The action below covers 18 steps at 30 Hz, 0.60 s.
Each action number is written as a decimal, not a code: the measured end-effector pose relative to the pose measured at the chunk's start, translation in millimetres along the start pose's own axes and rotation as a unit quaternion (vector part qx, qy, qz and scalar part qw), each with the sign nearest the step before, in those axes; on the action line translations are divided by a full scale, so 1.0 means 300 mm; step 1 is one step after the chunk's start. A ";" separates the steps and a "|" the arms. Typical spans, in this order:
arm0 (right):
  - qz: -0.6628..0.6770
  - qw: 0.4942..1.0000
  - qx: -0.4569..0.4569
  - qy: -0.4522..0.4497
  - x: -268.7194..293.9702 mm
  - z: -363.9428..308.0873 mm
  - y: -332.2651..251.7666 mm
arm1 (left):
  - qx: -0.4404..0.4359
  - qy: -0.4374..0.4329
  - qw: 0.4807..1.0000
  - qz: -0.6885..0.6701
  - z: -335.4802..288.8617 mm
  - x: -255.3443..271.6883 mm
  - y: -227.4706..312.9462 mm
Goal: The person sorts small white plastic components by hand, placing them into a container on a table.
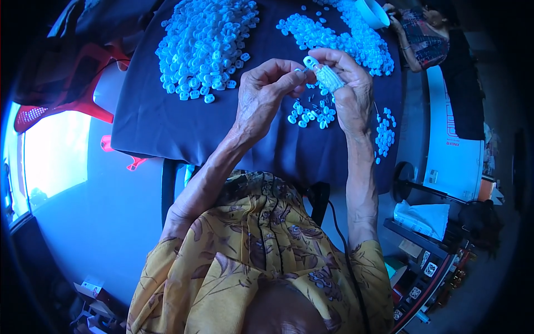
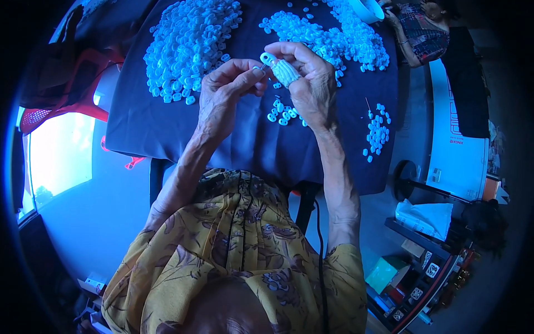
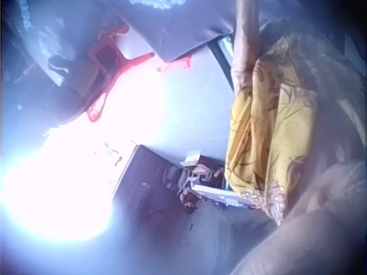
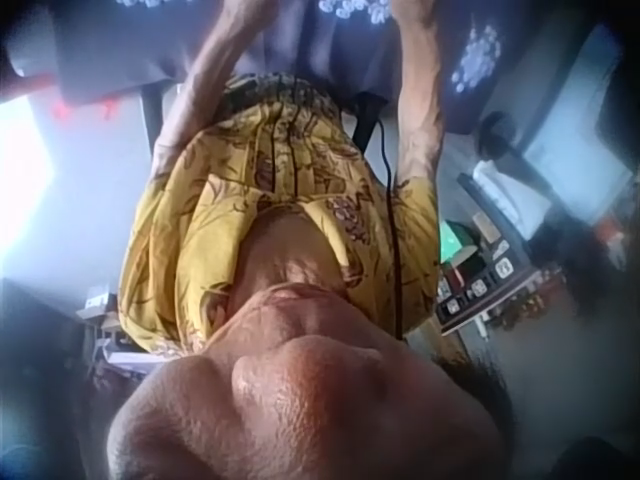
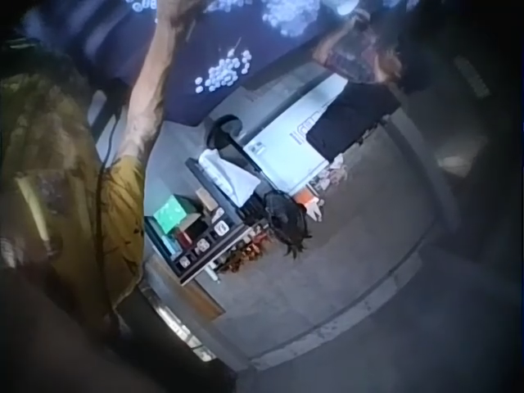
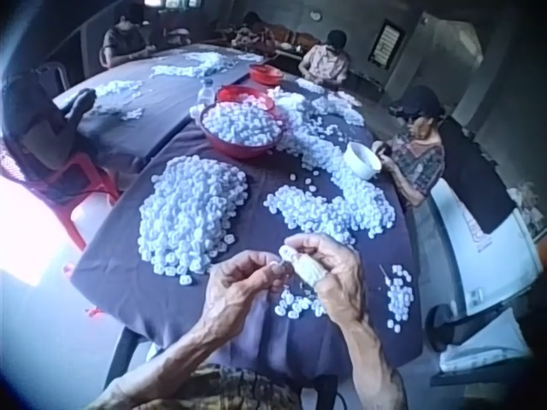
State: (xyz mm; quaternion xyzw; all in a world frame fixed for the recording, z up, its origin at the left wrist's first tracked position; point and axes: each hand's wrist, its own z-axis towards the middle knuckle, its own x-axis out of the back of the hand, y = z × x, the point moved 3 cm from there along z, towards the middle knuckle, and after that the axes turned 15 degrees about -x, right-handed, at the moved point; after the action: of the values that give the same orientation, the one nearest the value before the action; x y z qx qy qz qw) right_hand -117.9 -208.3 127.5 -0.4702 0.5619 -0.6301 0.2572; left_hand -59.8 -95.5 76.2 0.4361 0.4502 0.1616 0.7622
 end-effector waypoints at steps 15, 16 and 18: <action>-0.023 0.999 0.037 -0.010 0.012 0.003 0.022 | 0.008 0.004 1.000 -0.003 0.000 0.003 -0.016; -0.024 0.999 0.036 -0.010 0.011 0.001 0.020 | 0.009 0.002 1.000 -0.005 0.000 0.003 -0.016; -0.024 0.999 0.035 -0.010 0.012 -0.001 0.020 | 0.013 0.000 1.000 0.000 -0.001 0.001 -0.014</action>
State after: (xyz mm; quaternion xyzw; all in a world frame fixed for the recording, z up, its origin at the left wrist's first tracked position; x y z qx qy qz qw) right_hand -120.9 -212.6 122.8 -0.4806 0.5253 -0.6509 0.2637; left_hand -60.4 -97.4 72.6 0.4458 0.4524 0.1556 0.7566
